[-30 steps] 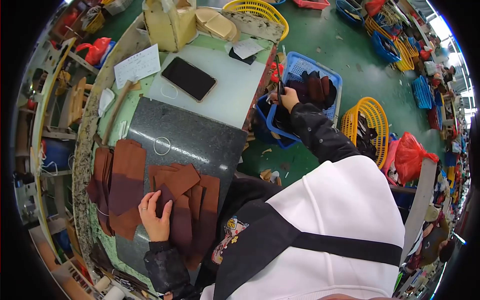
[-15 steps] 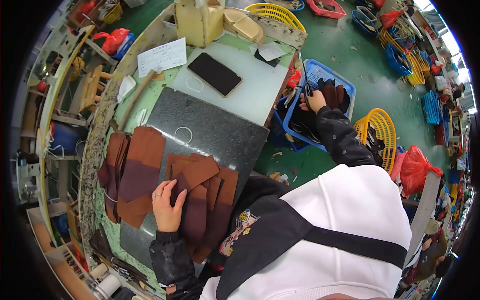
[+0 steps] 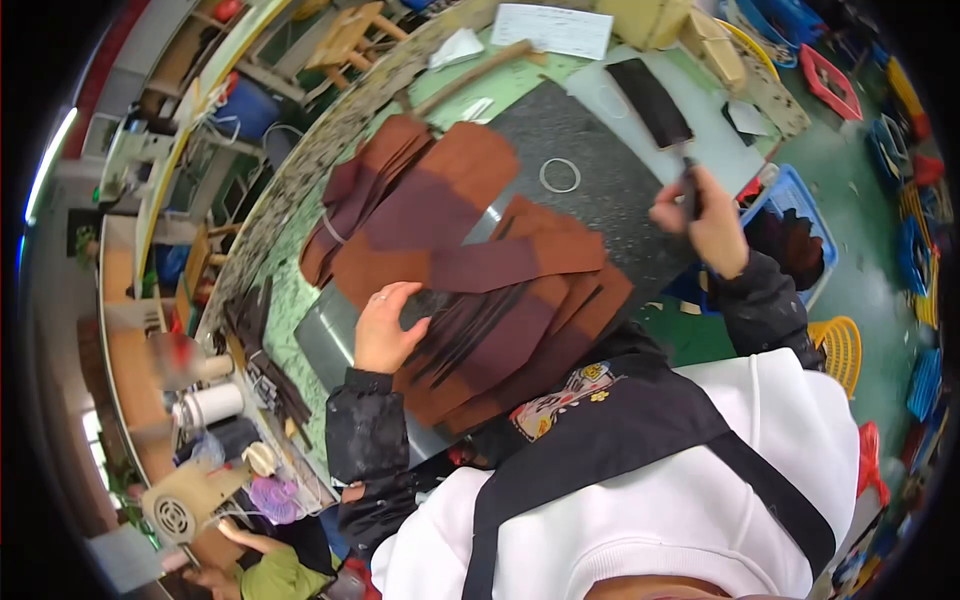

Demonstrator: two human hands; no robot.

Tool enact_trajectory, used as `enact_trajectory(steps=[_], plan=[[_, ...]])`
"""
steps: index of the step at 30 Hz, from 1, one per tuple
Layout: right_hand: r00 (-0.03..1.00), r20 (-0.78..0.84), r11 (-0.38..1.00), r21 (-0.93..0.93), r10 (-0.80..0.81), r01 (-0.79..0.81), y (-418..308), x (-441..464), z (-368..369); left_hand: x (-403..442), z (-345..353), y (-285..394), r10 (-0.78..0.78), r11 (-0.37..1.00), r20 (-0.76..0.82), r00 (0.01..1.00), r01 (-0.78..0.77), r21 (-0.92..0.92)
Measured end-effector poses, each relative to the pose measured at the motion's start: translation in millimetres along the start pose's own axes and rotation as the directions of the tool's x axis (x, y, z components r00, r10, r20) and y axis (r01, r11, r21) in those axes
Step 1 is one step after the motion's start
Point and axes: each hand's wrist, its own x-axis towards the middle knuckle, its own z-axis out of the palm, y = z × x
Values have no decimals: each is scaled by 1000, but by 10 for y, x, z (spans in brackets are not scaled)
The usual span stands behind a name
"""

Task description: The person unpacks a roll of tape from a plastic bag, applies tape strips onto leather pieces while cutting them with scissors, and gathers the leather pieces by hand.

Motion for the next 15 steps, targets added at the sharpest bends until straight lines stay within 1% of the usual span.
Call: enact_trajectory(steps=[2, 3, 4, 5, 6, 8, 10, 12, 13, 15], plan=[[958, 257, 986, -138, 126, -93, -363, 4, 417, -57, 101, -66, 78, 992, -97, 992, -67, 110], [955, 273, 988, -132, 117, -83, -379, -20, 552, -42, 147, -65, 62, 992, -104, 993, -50, 114], [946, 318, 949, -272, -66, 158, -349, -51, 716, 7, 188, -65, 158, 973, -166, 973, -125, 194], [893, 383, 833, -392, -238, 390, -342, -56, 839, 68, 243, -100, 260, 941, -221, 940, -196, 276], [886, 393, 830, -387, -245, 402, -365, -35, 881, 118, 327, -157, 273, 930, -229, 934, -196, 310], [883, 430, 851, -378, -187, 365, -356, 19, 856, 215, 374, -261, 281, 922, -241, 929, -192, 335], [878, 464, 873, -373, -117, 314, -349, 46, 806, 273, 346, -316, 372, 873, -154, 915, -289, 392], [911, 389, 883, -366, -139, 292, -536, 105, 746, 241, 201, -233, 411, 886, -278, 868, -309, 346], [902, 380, 835, -411, -208, 365, -608, 136, 713, 148, 52, -113, 393, 889, -279, 876, -284, 360], [892, 351, 839, -360, -284, 408, -686, 89, 635, -224, -141, 225, 396, 896, -505, 767, -203, 395]])
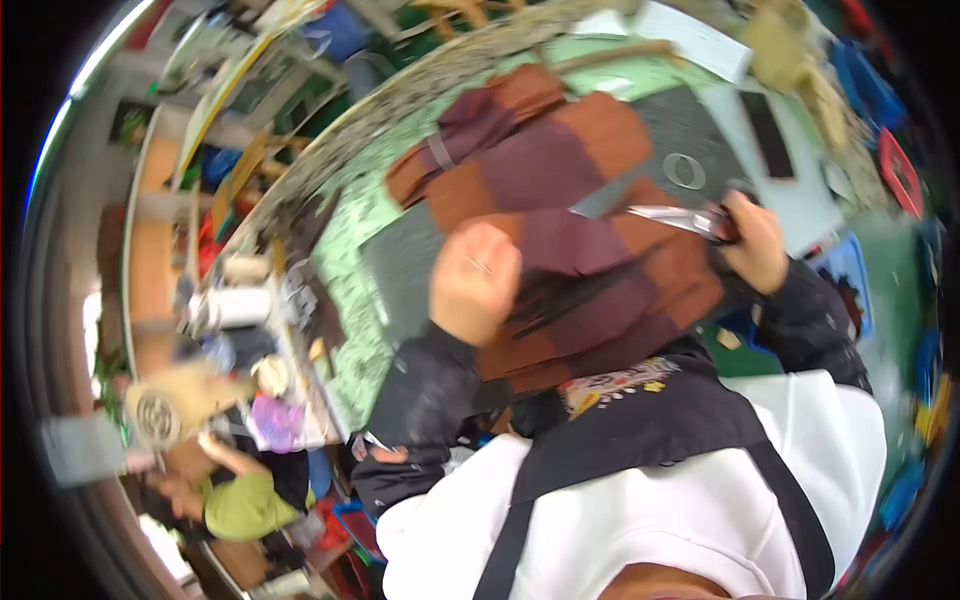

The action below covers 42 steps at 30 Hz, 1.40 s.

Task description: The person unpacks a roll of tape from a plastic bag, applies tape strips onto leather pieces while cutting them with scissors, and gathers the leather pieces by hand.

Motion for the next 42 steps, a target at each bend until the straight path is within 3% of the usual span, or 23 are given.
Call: enact_trajectory(steps=[1, 2, 4, 6, 8, 10, 11, 15, 16, 18, 20, 23, 25, 27, 28, 30, 35, 37, 38, 40, 42], plan=[[1000, -13, 1000, 7, -12, 12, 23, -40, 56, -190, -136, 165, -9, 1000, -16, 1000, 9, 13], [999, -21, 1000, 12, -27, 27, 74, -86, 119, -428, -195, 343, -3, 971, 115, 993, -25, 238], [994, 101, 997, 48, 51, -56, 76, -115, 286, -929, -102, 611, -94, 968, 293, 952, 19, 249], [985, 165, 992, 102, 53, -71, -25, -79, 409, -1097, -112, 674, -180, 960, 258, 949, 112, 257], [981, 195, 990, 138, 8, -36, -84, -67, 461, -1102, -234, 646, -292, 956, 188, 938, 292, 29], [959, 265, 993, 28, 101, -113, -113, 17, 422, -1070, -334, 509, -395, 890, 103, 913, 408, -202], [964, 243, 991, 51, 108, -124, -95, 86, 417, -1055, -357, 380, -433, 886, 66, 899, 438, -154], [980, 134, 981, 99, 150, -164, 63, 219, 496, -1171, -684, -760, -587, 798, -102, 803, 595, 97], [978, 125, 978, 106, 167, -181, 148, 231, 526, -1306, -762, -1098, -587, 733, -165, 793, 606, 308], [979, 100, 975, 114, 178, -189, 380, 223, 653, -1469, -995, -1776, -713, 553, -147, 685, 679, 483], [976, -186, 987, 129, 116, -93, 664, 174, 861, -1671, -1169, -2422, -786, 350, -202, 585, 690, 634], [966, -194, 983, 90, 173, -158, 809, 148, 914, -1794, -1484, -3225, -801, 156, -293, 522, 655, 739], [960, -75, 963, 58, 268, -264, 845, 144, 838, -1879, -1733, -3745, -718, 19, -353, 600, 524, 852], [961, -92, 965, 40, 262, -259, 890, 131, 858, -1828, -1959, -4121, -787, -31, -333, 519, 506, 862], [962, -107, 968, 21, 252, -251, 917, 117, 867, -1789, -2049, -4288, -787, -25, -328, 522, 504, 863], [964, -129, 971, -19, 234, -238, 975, 55, 873, -1737, -2197, -4540, -929, -12, -205, 309, 528, 849], [951, -167, 962, -38, 262, -272, 1261, -125, 900, -1746, -2395, -4869, -983, 112, 17, 184, 519, 847], [944, -143, 950, -51, 299, -309, 1301, -188, 893, -1798, -2443, -4959, -985, 151, 65, 159, 619, 771], [937, -139, 941, -62, 321, -332, 1326, -191, 886, -1783, -2485, -4991, -985, 153, 72, 154, 617, 772], [926, -118, 925, -91, 358, -370, 1362, -219, 787, -1804, -2622, -4944, -973, 42, -149, 176, 770, 637], [927, -106, 924, -101, 359, -369, 1345, -195, 753, -1857, -2876, -4835, -952, 61, -201, 231, 787, 614]])
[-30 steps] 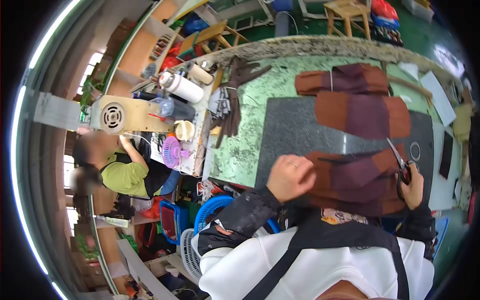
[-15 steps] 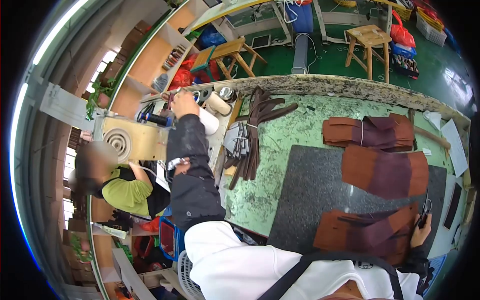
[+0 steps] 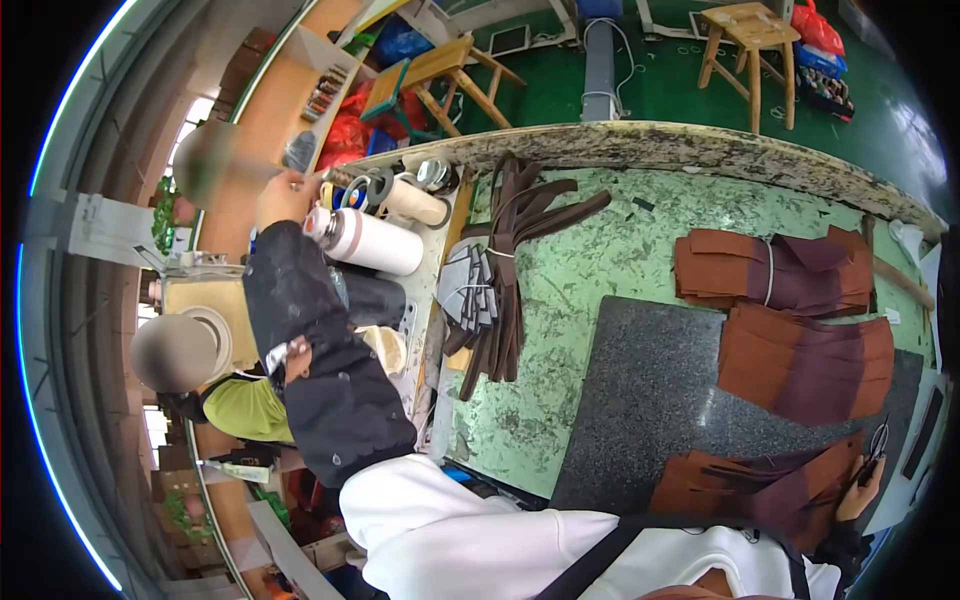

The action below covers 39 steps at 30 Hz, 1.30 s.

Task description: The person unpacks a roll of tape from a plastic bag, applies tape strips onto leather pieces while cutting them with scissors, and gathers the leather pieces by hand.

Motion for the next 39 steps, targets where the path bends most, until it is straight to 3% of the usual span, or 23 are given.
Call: enact_trajectory(steps=[1, 5, 6, 8, 9, 10, 11, 12, 13, 15, 18, 21, 25, 26, 28, 30, 31, 33, 34, 35, 37, 38, 39], plan=[[1000, -4, 1000, -3, 2, -2, -13, 3, 7, -80, -116, -23, -12, 1000, 4, 1000, 12, 10], [1000, 7, 999, -35, -15, 16, 32, -12, -49, -726, -431, -63, -124, 982, -234, 964, 153, 113], [1000, 4, 998, -62, -22, 22, 70, 2, -81, -885, -389, -147, -237, 971, -174, 956, 229, -63], [999, -11, 994, -99, -38, 37, 99, 75, -28, -1335, 67, -74, -271, 861, -19, 962, 234, -451], [998, -12, 994, -85, -63, 62, 90, 119, 11, -1488, 548, -72, -228, 795, -62, 972, 149, -588], [998, -7, 995, -82, -64, 63, 77, 135, 39, -1636, 987, 69, -250, 765, 3, 968, 199, -612], [998, 1, 994, -86, -63, 62, 56, 140, 18, -1658, 1407, 189, -265, 545, 31, 964, 176, -820], [998, -1, 994, -90, -61, 61, 38, 144, 13, -1673, 1773, 285, -339, 430, -1, 941, 154, -890], [998, -4, 994, -97, -59, 59, 21, 150, -12, -1653, 1879, 397, -352, 416, -9, 936, 148, -897], [997, -14, 991, -110, -77, 75, -39, 152, -54, -1551, 2005, 587, -555, 437, 6, 832, 298, -849], [996, -13, 987, -137, -84, 82, -152, 199, -9, -1370, 2044, 721, -807, 383, -5, 590, 518, -765], [998, -59, 996, -84, -18, 13, -223, 242, 87, -1368, 1877, 813, -771, 289, 123, 625, 516, -807], [997, -48, 991, -123, -60, 54, -229, 256, 32, -1487, 1874, 1021, -633, 415, 79, 770, 423, -806], [995, -54, 989, -128, -79, 72, -225, 255, 44, -1529, 1826, 1018, -648, 398, 85, 757, 431, -810], [991, -76, 986, -137, -111, 100, -222, 289, 26, -1595, 1721, 1029, -554, 451, 119, 824, 418, -789], [988, -86, 981, -157, -132, 117, -266, 324, 20, -1621, 1854, 933, -509, 558, 24, 860, 351, -752], [987, -95, 978, -175, -132, 114, -279, 327, 23, -1727, 1544, 899, -515, 552, 20, 857, 349, -758], [986, -120, 975, -204, -114, 88, -277, 299, 59, -1969, 917, 702, -386, 730, -103, 917, 236, -641], [987, -124, 976, -202, -105, 78, -298, 264, 59, -2004, 848, 571, -415, 799, -459, 786, 74, -597], [990, -105, 979, -189, -94, 73, -370, 243, 49, -2007, 670, 403, -437, 865, -637, 634, 104, -490], [996, -57, 985, -159, -70, 60, -482, 250, 17, -1931, 564, -58, -409, 909, -612, 677, 246, -335], [998, -35, 989, -139, -58, 53, -507, 243, 17, -1887, 509, -243, -402, 915, -515, 757, 316, -249], [999, -31, 990, -135, -43, 38, -489, 226, 8, -1844, 509, -342, -387, 922, -517, 764, 305, -240]])
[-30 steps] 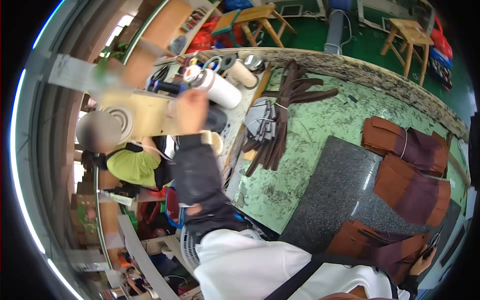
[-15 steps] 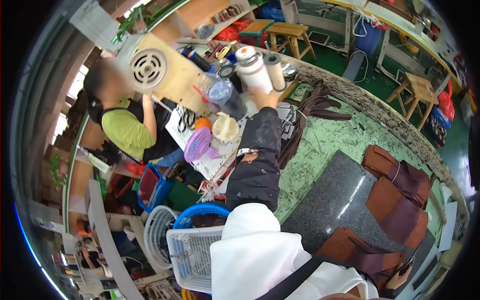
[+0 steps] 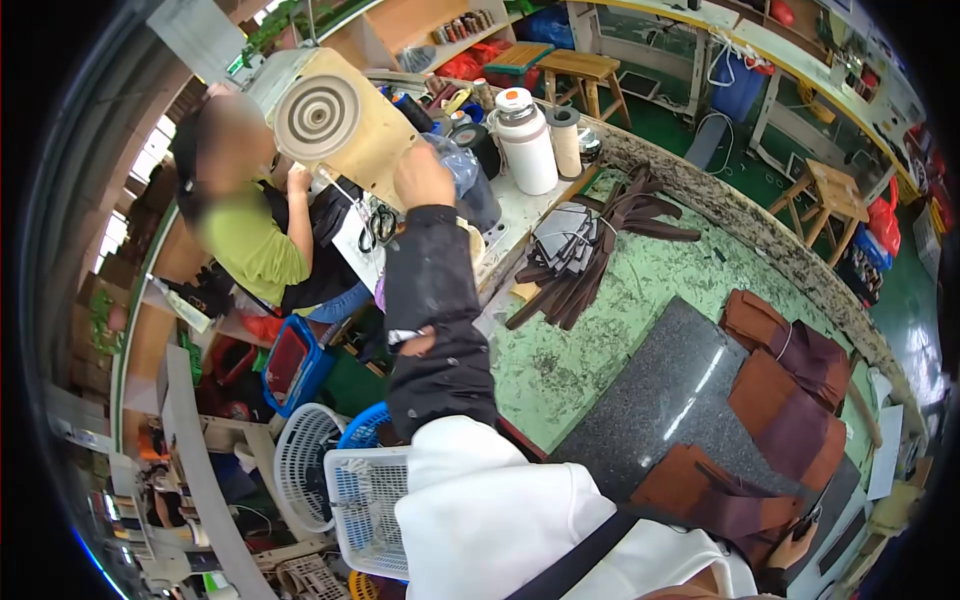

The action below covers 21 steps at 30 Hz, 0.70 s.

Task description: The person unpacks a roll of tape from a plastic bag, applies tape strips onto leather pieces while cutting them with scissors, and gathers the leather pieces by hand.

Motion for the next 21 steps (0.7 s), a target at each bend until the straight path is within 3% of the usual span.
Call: enact_trajectory(steps=[2, 4, 6, 9, 11, 12, 15, 19, 20, 21], plan=[[995, -31, 995, -21, -95, 94, 79, -2, 19, 100, 139, -148, 65, 997, 263, 963, -76, 30], [979, -65, 981, -45, -192, 189, 153, 4, 41, 180, 244, -254, 111, 987, 506, 856, -155, 45], [981, -64, 983, -33, -181, 179, 196, 4, 66, 220, 230, -298, 156, 988, 632, 759, -123, -97], [980, -51, 981, -19, -192, 191, 214, -3, 78, 183, 316, -245, 148, 977, 615, 775, -213, 33], [984, -41, 985, -2, -174, 174, 153, -4, 58, 123, 491, -310, 207, 972, 448, 870, -234, 7], [986, -30, 986, 11, -165, 166, 119, -8, 55, 138, 494, -315, 223, 968, 445, 867, -250, 2], [991, -11, 990, 46, -132, 133, 86, -65, 92, 267, 482, -378, 220, 972, 579, 785, -224, -66], [991, -27, 986, 98, -134, 136, 188, -57, 154, 387, 465, -458, 138, 898, 888, 438, 324, -299], [992, -25, 986, 103, -126, 128, 176, -64, 165, 369, 455, -409, 141, 901, 888, 438, 315, -298], [993, -23, 987, 106, -118, 120, 166, -61, 165, 302, 466, -341, 131, 955, 851, 508, 165, -245]])
